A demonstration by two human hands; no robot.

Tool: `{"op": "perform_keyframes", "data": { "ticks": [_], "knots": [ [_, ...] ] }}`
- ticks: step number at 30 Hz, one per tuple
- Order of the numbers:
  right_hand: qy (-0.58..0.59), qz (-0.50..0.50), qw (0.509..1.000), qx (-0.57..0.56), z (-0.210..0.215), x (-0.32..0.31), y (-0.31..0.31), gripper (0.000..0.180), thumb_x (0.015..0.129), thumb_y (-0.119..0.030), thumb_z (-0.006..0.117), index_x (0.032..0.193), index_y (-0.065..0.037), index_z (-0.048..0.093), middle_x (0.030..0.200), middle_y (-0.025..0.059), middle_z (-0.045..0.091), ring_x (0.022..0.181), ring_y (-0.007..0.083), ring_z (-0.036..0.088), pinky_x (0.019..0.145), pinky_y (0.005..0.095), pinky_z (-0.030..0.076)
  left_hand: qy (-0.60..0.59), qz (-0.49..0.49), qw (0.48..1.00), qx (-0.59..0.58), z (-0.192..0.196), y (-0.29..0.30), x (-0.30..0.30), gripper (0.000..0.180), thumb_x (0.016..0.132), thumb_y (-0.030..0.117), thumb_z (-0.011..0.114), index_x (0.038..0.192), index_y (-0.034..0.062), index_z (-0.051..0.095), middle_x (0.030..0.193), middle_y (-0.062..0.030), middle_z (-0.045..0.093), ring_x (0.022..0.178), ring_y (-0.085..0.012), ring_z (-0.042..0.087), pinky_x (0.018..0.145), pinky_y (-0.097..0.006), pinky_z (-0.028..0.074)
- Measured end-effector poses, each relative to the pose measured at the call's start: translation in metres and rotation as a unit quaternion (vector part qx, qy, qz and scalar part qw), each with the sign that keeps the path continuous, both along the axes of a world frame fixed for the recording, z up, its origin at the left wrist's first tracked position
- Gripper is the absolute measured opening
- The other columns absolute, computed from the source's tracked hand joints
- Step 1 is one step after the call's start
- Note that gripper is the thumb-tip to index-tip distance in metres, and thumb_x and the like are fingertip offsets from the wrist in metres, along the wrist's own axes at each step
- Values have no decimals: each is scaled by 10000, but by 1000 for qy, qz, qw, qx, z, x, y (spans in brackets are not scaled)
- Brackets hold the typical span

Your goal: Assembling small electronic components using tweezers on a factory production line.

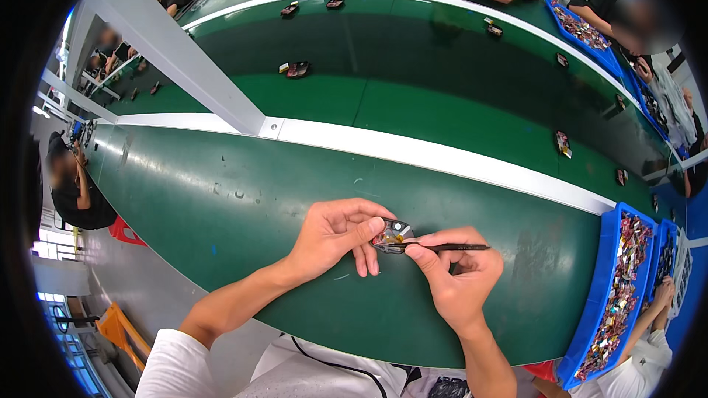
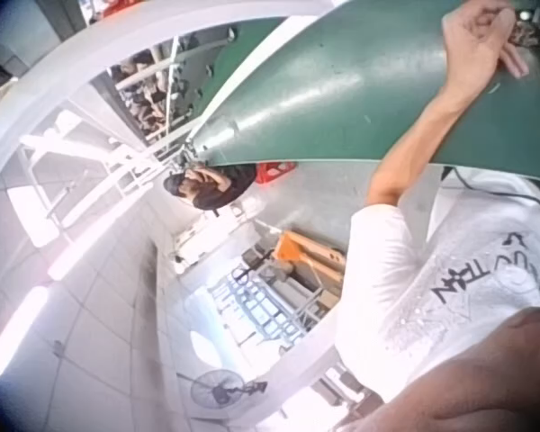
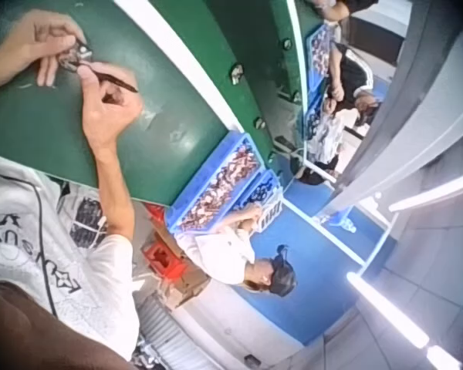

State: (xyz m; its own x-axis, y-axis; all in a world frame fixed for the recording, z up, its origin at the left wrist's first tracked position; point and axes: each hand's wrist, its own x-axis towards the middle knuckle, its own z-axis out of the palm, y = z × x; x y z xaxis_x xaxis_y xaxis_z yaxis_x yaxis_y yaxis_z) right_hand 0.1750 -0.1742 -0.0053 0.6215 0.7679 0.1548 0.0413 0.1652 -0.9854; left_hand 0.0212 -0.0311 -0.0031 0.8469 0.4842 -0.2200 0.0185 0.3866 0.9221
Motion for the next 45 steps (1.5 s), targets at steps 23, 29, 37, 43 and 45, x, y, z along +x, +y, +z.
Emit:
{"op": "perform_keyframes", "data": {
  "ticks": [23,29,37,43,45],
  "knots": [
    [-163,-28,985,41,-2,-5,2,137,776,41,836,822,-1,714,844,139,778,457,5,454,438,181,318,-29,20,999,11,-4,-4,2,290,1061,116,543,1243,-99,610,973,-162,702,711,-218,743,523,-278,591],
    [-165,-24,985,39,-2,-5,2,136,779,36,835,820,-5,712,848,138,779,451,4,450,434,184,313,-30,25,999,7,-4,-5,2,295,1060,121,546,1244,-101,609,969,-163,702,702,-218,742,516,-279,591],
    [-163,-27,986,36,-2,-5,2,132,783,28,836,823,-6,715,846,134,779,451,0,444,428,181,304,-34,26,999,12,-4,-4,1,282,1058,108,546,1240,-96,616,956,-155,699,694,-219,739,513,-278,589],
    [-167,-28,985,27,-2,-6,2,129,785,29,834,825,-6,716,850,126,781,450,-2,438,427,180,303,-32,32,999,14,-4,-4,0,275,1058,96,540,1239,-96,615,959,-152,699,688,-218,736,509,-282,588],
    [-168,-29,985,23,-1,-6,2,128,786,30,833,825,-5,716,852,124,781,449,-4,435,427,179,303,-32,35,999,-4,-3,-4,0,267,1041,109,583,1225,-82,613,970,-149,695,694,-196,720,533,-281,589]
  ]
}}
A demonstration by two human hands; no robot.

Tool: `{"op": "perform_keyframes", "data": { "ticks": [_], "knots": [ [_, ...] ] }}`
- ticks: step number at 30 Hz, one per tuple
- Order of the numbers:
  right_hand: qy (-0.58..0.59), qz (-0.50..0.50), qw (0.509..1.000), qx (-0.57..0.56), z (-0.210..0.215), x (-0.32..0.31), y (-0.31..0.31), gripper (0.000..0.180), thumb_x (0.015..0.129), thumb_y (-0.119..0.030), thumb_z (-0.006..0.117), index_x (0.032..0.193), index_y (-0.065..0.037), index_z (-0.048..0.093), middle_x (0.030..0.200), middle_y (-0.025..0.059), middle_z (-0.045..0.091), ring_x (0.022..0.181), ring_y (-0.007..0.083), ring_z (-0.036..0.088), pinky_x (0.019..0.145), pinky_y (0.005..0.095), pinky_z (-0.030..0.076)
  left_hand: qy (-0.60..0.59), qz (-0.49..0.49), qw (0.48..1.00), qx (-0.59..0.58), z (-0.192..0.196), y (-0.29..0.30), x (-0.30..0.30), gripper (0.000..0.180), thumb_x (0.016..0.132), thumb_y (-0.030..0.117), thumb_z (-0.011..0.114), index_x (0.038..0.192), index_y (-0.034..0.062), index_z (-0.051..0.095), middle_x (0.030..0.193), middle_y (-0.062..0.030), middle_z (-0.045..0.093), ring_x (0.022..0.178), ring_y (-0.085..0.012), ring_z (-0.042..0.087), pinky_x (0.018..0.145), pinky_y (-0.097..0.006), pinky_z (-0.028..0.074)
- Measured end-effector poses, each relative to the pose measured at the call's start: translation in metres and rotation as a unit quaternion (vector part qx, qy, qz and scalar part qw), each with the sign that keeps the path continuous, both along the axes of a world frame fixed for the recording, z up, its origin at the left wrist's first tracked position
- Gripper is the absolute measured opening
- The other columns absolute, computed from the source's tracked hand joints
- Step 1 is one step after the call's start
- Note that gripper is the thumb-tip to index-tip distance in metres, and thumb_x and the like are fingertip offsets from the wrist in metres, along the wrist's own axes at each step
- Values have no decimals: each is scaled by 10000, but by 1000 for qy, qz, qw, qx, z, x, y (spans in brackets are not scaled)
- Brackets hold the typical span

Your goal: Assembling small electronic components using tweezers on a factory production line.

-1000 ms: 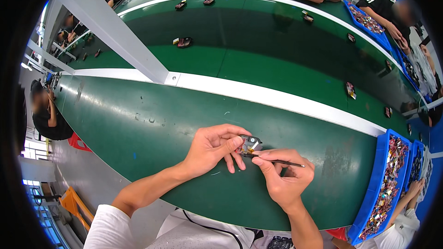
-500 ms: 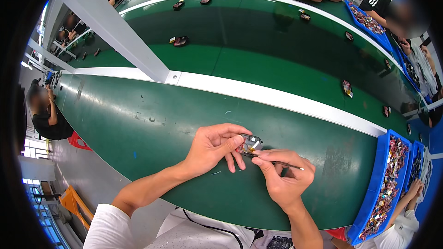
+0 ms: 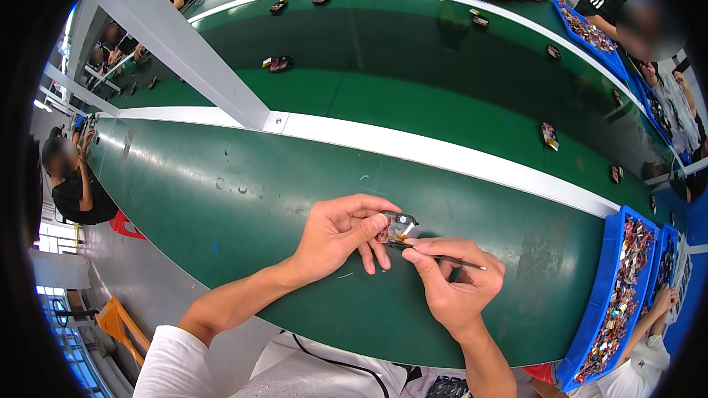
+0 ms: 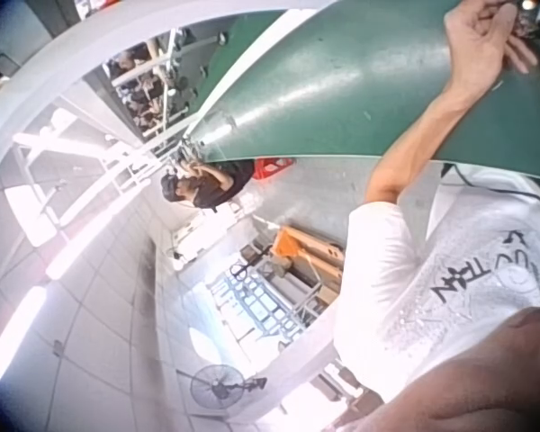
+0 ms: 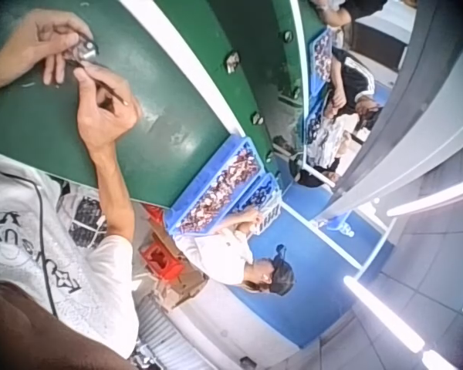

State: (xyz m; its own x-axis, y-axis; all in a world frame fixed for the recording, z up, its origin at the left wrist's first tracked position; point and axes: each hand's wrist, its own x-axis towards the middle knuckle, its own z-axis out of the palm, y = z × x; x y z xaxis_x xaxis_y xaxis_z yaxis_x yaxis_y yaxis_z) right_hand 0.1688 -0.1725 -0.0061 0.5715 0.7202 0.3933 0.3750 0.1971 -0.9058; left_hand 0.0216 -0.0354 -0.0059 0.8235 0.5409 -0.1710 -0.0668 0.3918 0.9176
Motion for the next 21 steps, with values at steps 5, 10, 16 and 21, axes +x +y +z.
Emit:
{"op": "perform_keyframes", "data": {
  "ticks": [5,10,16,21],
  "knots": [
    [-4,-3,1000,2,0,-2,2,128,786,30,832,832,-4,718,856,118,783,445,-9,418,425,177,300,0,2,1000,6,-1,0,-1,274,1048,108,567,1234,-89,614,966,-147,694,697,-208,730,524,-282,590],
    [-11,-4,1000,-1,0,-2,2,124,788,25,833,837,-6,723,848,107,782,445,-8,414,423,179,296,0,1,1000,15,-1,0,-1,279,1047,96,564,1248,-91,614,960,-144,693,704,-215,739,519,-280,588],
    [-16,-5,1000,-14,1,-1,2,119,793,9,837,843,-7,730,812,88,776,444,-5,410,424,184,292,-7,7,1000,14,-1,1,-2,265,1027,68,592,1242,-87,615,972,-151,692,715,-208,736,530,-278,585],
    [-5,-4,1000,-27,2,-1,2,122,793,11,839,849,-3,732,745,57,749,453,-3,419,434,181,293,0,3,1000,22,-2,2,-2,255,1024,80,595,1212,-91,622,946,-152,699,681,-209,732,521,-276,582]
  ]
}}
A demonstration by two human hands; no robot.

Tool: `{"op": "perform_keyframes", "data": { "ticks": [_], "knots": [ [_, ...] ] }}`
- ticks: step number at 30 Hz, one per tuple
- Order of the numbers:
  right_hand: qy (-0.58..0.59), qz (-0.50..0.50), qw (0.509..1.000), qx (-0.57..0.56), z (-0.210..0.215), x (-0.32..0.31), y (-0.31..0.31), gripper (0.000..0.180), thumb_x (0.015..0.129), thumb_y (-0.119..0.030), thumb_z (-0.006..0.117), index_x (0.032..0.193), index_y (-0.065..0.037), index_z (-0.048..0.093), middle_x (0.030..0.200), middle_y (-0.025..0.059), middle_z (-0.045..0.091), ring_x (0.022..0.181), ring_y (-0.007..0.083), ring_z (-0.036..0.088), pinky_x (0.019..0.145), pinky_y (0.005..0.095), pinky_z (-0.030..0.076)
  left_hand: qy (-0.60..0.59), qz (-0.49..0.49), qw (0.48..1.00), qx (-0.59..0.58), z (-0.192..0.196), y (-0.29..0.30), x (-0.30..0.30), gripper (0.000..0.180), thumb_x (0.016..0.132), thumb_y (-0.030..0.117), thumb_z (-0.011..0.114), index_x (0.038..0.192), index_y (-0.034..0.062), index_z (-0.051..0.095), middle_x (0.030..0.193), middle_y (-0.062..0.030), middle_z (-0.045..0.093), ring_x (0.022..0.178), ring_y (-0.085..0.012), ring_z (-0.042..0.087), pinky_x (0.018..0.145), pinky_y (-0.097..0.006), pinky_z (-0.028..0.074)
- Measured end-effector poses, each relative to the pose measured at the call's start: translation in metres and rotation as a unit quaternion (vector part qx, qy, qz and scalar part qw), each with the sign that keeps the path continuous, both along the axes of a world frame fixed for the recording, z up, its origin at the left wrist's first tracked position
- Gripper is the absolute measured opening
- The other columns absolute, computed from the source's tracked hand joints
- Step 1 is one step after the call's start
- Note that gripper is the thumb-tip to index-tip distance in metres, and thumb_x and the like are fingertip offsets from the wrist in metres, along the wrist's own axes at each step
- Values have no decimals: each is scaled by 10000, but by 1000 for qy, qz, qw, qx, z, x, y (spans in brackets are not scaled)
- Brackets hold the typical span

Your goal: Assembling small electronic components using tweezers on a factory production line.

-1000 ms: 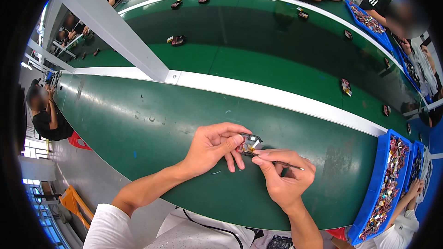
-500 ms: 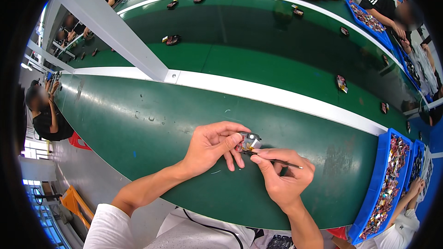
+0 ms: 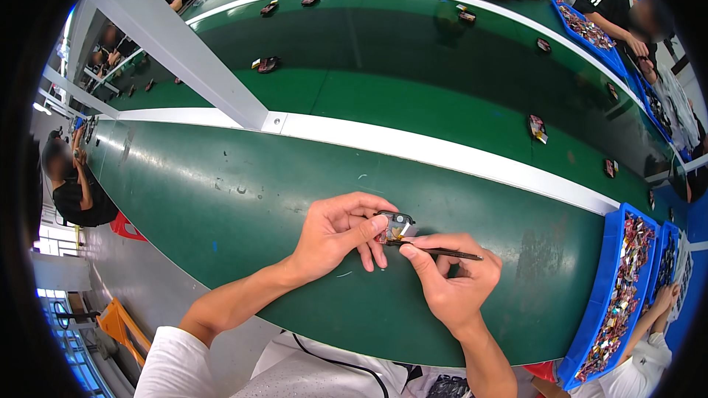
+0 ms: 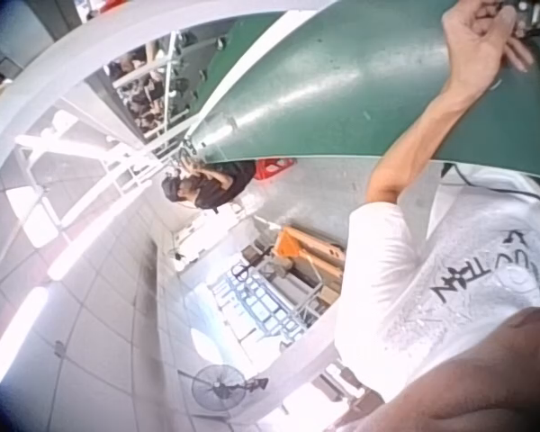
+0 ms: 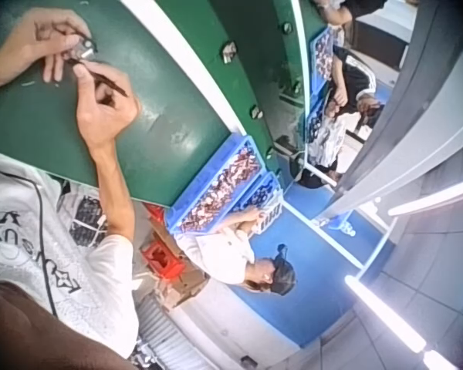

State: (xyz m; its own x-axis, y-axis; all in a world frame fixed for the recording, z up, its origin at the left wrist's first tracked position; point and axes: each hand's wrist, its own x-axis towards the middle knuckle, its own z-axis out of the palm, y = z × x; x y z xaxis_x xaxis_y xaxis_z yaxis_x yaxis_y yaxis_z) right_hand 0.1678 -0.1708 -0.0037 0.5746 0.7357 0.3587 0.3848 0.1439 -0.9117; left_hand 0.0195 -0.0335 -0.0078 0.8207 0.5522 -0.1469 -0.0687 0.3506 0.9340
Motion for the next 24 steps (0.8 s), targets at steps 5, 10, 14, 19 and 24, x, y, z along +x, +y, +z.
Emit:
{"op": "perform_keyframes", "data": {
  "ticks": [5,10,14,19,24],
  "knots": [
    [30,-35,999,14,0,-3,3,134,785,27,842,849,9,726,759,56,743,470,-4,436,443,182,302,-4,-1,1000,-16,-2,5,0,260,1030,106,589,1198,-88,629,945,-156,709,658,-212,730,504,-278,581],
    [9,-13,1000,9,1,-3,1,145,775,17,849,855,8,728,812,74,763,451,3,435,438,185,310,-6,0,1000,-17,0,6,0,259,1030,111,589,1195,-84,633,955,-159,716,656,-210,729,499,-278,580],
    [-54,4,998,36,1,-4,3,160,755,9,855,857,-17,734,845,97,779,420,19,436,424,191,320,-6,3,1000,-22,-1,6,0,261,1029,111,592,1197,-84,634,961,-160,719,653,-208,728,499,-277,580],
    [-88,13,995,43,-1,-4,3,155,749,14,848,845,-32,734,847,100,781,396,34,437,410,202,326,-2,4,1000,-27,-2,4,0,262,1028,112,595,1197,-85,634,967,-161,720,650,-204,725,506,-278,581],
    [-93,21,995,40,-3,-3,3,153,747,17,845,838,-32,732,835,97,779,389,37,435,407,206,327,1,-1,1000,-17,-4,3,-1,263,1031,106,591,1200,-91,629,967,-159,716,658,-195,721,523,-279,584]
  ]
}}
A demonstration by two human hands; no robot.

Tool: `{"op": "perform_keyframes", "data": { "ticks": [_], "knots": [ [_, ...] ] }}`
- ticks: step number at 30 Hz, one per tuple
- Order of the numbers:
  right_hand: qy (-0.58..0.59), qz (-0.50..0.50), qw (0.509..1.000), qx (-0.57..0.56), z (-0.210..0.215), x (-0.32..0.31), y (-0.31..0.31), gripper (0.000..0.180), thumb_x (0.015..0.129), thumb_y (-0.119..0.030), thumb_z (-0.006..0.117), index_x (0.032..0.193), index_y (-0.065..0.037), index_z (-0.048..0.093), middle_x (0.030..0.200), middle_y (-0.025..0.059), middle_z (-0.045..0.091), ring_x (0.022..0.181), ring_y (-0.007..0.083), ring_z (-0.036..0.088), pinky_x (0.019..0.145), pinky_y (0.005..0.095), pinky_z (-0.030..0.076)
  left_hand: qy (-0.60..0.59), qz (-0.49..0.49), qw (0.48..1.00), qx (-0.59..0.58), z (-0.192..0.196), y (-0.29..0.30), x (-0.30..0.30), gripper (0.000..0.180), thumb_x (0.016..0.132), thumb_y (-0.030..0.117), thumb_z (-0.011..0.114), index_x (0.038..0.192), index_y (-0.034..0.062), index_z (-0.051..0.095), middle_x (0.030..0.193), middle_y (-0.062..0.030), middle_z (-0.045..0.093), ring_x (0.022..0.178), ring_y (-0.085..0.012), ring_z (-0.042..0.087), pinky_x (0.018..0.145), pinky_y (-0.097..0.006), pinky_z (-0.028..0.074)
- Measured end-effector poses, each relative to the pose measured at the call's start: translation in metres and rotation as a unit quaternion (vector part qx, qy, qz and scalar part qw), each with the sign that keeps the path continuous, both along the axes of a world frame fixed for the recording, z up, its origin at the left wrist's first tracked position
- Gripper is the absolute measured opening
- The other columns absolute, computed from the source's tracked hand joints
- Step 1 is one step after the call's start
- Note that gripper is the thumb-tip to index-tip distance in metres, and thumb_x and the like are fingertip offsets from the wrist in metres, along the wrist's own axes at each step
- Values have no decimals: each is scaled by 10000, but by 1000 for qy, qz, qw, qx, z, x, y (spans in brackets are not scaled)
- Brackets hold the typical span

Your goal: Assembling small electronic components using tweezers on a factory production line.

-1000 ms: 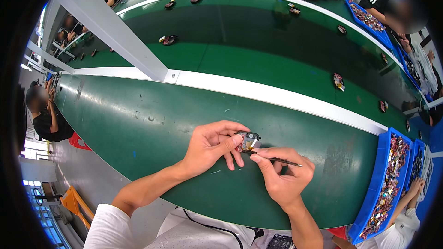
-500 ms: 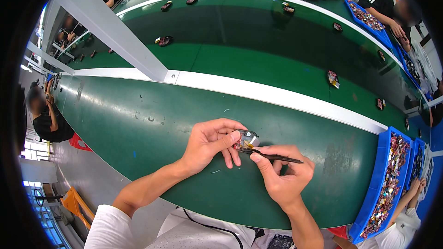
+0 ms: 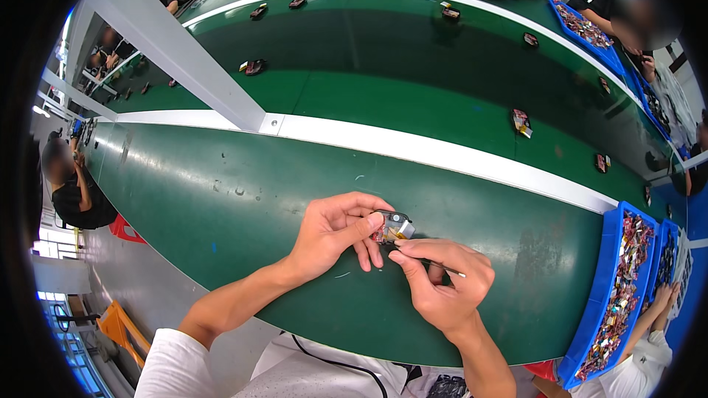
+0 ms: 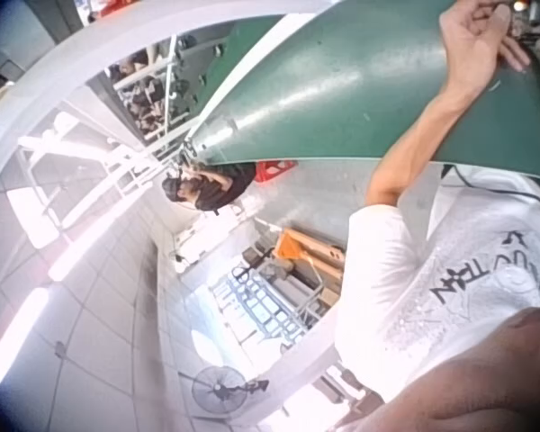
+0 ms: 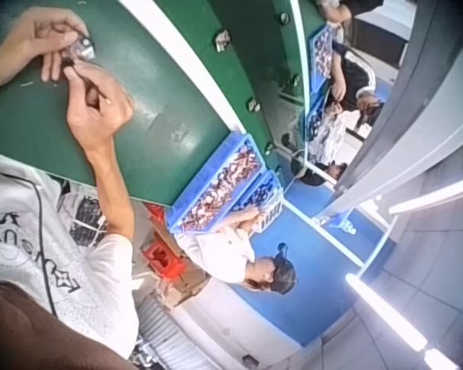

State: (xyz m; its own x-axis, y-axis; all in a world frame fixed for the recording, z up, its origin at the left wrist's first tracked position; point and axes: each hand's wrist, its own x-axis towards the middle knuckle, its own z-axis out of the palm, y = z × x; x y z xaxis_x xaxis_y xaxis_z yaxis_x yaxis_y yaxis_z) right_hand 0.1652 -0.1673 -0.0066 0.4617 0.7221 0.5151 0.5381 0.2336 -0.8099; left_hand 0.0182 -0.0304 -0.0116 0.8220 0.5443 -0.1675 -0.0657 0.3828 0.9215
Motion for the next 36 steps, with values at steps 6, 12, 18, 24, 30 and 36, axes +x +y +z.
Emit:
{"op": "perform_keyframes", "data": {
  "ticks": [6,12,18,24,30,36],
  "knots": [
    [17,-18,1000,-3,1,1,-2,135,765,12,842,847,-26,741,825,93,778,405,25,432,414,201,325,-19,-28,999,27,6,-2,0,337,1010,44,610,1326,-65,575,1033,-138,686,756,-156,702,578,-249,568],
    [43,-26,999,-7,2,2,-1,138,766,22,843,856,-23,748,842,100,780,429,12,440,419,195,325,17,-28,995,95,2,-3,-1,390,990,8,623,1374,-31,564,1029,-108,672,758,-144,688,578,-232,538],
    [38,-15,999,-1,1,2,-1,137,766,23,844,848,-20,744,853,102,782,419,18,435,416,198,328,34,-23,981,190,3,-2,-4,389,979,-6,629,1364,-27,584,1048,-111,675,742,-149,695,574,-241,541],
    [2,-7,1000,15,2,0,0,144,757,23,844,840,-37,743,838,98,782,399,41,443,416,197,345,14,-31,994,101,5,-1,-4,357,994,28,626,1340,-51,591,1001,-107,686,761,-149,706,563,-241,540],
    [-49,-5,999,3,3,-4,0,137,744,25,835,816,-65,760,803,72,781,457,71,578,428,209,367,46,-30,997,62,10,4,-1,301,993,66,646,1258,-76,627,869,-92,714,675,-123,690,489,-224,494],
    [-120,-4,992,30,1,-6,1,159,719,44,817,811,-77,771,796,60,779,567,105,684,440,220,347,79,-11,994,74,11,4,0,242,979,77,673,1171,-70,680,767,-63,707,547,-67,612,429,-204,400]
  ]
}}
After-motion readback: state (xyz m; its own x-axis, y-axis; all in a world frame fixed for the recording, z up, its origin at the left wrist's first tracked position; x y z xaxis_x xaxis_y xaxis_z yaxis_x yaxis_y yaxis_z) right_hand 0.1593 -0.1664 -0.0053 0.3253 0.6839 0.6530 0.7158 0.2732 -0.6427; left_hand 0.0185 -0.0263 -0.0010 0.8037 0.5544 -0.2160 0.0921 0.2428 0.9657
